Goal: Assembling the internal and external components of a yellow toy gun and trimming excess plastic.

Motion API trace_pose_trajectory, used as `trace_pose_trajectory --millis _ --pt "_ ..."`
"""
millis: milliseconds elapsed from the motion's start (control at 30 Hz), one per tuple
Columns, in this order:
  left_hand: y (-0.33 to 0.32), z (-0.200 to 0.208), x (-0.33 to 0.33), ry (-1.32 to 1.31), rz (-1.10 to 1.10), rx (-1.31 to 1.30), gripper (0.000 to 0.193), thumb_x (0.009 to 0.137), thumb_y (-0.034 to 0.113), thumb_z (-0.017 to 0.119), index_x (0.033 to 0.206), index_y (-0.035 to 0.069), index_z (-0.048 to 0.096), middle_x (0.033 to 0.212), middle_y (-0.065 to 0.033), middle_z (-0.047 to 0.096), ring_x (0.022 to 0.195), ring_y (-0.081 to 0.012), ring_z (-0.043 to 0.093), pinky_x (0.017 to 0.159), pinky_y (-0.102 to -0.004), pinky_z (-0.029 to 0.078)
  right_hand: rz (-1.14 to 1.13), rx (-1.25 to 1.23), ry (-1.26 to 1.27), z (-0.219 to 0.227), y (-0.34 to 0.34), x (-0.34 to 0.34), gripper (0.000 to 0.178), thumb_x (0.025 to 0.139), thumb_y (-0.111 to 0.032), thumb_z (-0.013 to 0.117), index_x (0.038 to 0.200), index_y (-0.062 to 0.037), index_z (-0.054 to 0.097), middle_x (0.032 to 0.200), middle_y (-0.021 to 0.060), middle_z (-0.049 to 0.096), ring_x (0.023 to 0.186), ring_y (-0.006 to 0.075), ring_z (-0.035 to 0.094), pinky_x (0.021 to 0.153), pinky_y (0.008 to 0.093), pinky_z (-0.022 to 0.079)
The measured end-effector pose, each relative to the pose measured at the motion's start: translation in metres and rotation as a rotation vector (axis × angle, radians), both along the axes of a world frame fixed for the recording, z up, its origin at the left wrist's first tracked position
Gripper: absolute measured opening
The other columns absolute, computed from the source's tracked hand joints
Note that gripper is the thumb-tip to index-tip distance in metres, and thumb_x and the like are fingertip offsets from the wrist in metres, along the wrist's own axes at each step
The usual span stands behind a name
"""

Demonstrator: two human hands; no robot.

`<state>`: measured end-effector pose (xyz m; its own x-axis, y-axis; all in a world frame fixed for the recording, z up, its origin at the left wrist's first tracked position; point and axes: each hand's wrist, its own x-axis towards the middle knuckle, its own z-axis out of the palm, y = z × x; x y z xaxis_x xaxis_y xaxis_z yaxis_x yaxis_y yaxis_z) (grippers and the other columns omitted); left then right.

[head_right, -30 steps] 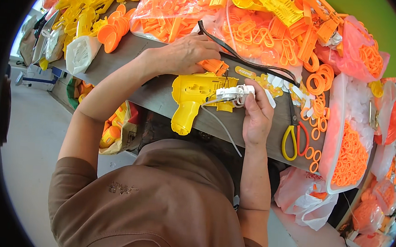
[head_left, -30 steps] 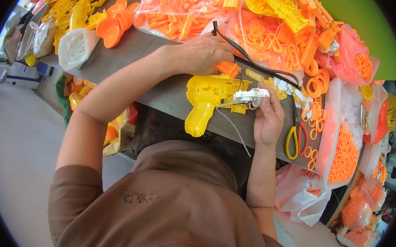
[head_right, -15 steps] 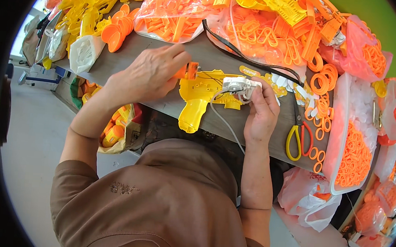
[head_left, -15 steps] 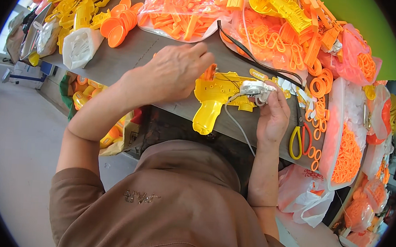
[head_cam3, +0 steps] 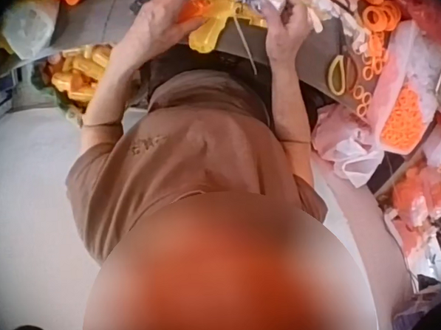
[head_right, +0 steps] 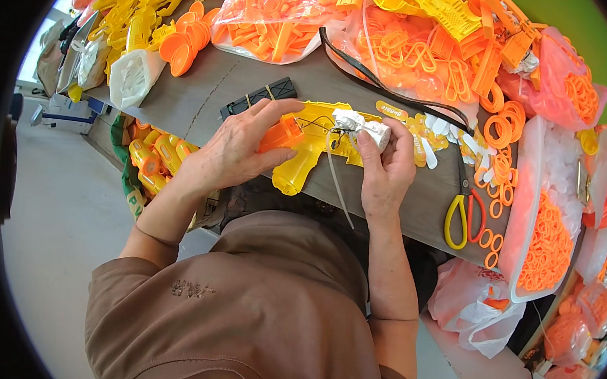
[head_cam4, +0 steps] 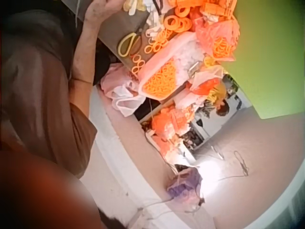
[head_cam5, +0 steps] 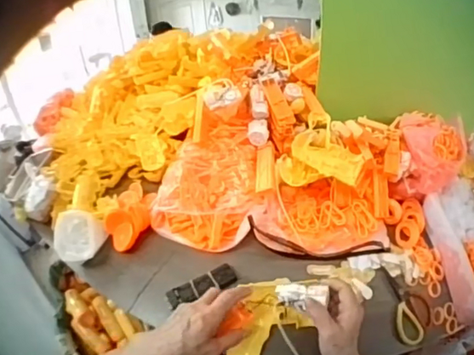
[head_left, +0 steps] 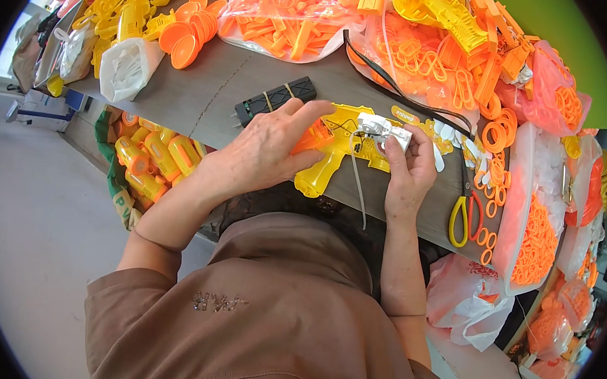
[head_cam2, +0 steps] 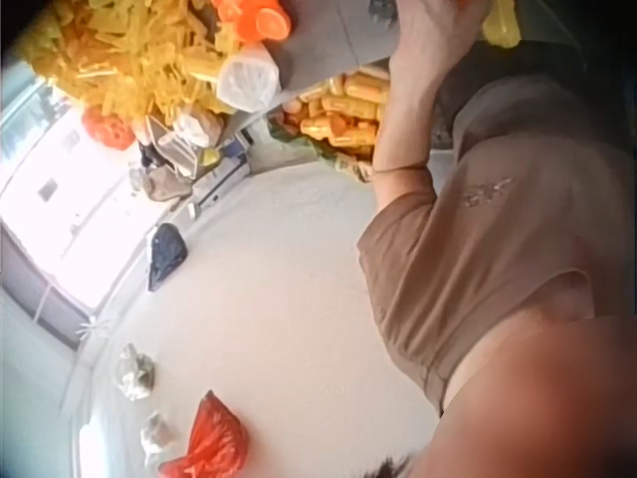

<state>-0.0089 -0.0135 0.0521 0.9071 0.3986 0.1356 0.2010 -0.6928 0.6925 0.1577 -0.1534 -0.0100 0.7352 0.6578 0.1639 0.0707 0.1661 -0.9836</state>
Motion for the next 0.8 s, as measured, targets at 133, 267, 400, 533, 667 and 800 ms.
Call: trace_pose_trajectory --millis 133,267,400,533,667,800 --pt "0.001 0.008 0.003 0.086 -0.031 -0.004 0.045 0.079 0.014 0.065 0.122 0.009 0.049 0.087 -0.0175 0.053 0.072 -0.0387 0.059 0.068 -0.0436 0.050 -0.019 0.021 0.005 -0.003 -0.002 0.001 0.026 0.090 -0.009 0.060 0.112 0.0027 0.051 0.099 0.0086 0.059 0.088 0.0122 0.059 0.078 0.0275 0.053" --pt "0.005 0.000 0.001 0.095 -0.077 0.083 0.041 0.081 0.013 0.062 0.120 0.010 0.051 0.087 -0.0178 0.052 0.073 -0.0377 0.059 0.068 -0.0439 0.050 0.001 0.073 0.171 0.004 -0.001 0.000 0.028 0.088 -0.006 0.063 0.112 0.0021 0.050 0.097 0.0061 0.057 0.087 0.0097 0.055 0.076 0.0231 0.047" --pt "0.005 -0.002 0.007 0.120 -0.056 0.098 0.032 0.083 0.013 0.059 0.114 0.008 0.052 0.086 -0.0176 0.050 0.073 -0.0371 0.057 0.068 -0.0434 0.048 0.004 0.061 0.134 -0.002 -0.002 0.003 0.027 0.090 -0.008 0.060 0.113 0.0016 0.051 0.098 0.0066 0.058 0.087 0.0101 0.056 0.076 0.0238 0.048" --pt "0.009 0.001 0.012 0.194 -0.065 0.125 0.026 0.084 0.015 0.056 0.108 0.007 0.053 0.087 -0.0198 0.051 0.075 -0.0392 0.059 0.070 -0.0457 0.049 0.022 0.006 0.022 -0.002 -0.001 0.002 0.027 0.090 -0.008 0.060 0.113 0.0019 0.051 0.099 0.0070 0.059 0.088 0.0104 0.056 0.078 0.0233 0.047" --pt "0.011 0.002 0.017 0.188 -0.051 0.121 0.026 0.083 0.015 0.057 0.108 0.007 0.052 0.087 -0.0196 0.051 0.076 -0.0391 0.060 0.069 -0.0458 0.049 0.005 -0.007 -0.014 -0.001 0.001 0.000 0.026 0.089 -0.006 0.061 0.112 0.0016 0.052 0.099 0.0059 0.059 0.089 0.0099 0.055 0.077 0.0224 0.045" --pt "0.009 0.006 0.022 0.160 0.010 0.100 0.029 0.082 0.017 0.058 0.109 0.007 0.051 0.087 -0.0198 0.055 0.077 -0.0384 0.060 0.072 -0.0461 0.049 0.002 -0.046 0.022 0.000 -0.002 0.002 0.026 0.089 -0.006 0.061 0.112 0.0006 0.052 0.098 0.0053 0.059 0.088 0.0094 0.056 0.077 0.0228 0.046"
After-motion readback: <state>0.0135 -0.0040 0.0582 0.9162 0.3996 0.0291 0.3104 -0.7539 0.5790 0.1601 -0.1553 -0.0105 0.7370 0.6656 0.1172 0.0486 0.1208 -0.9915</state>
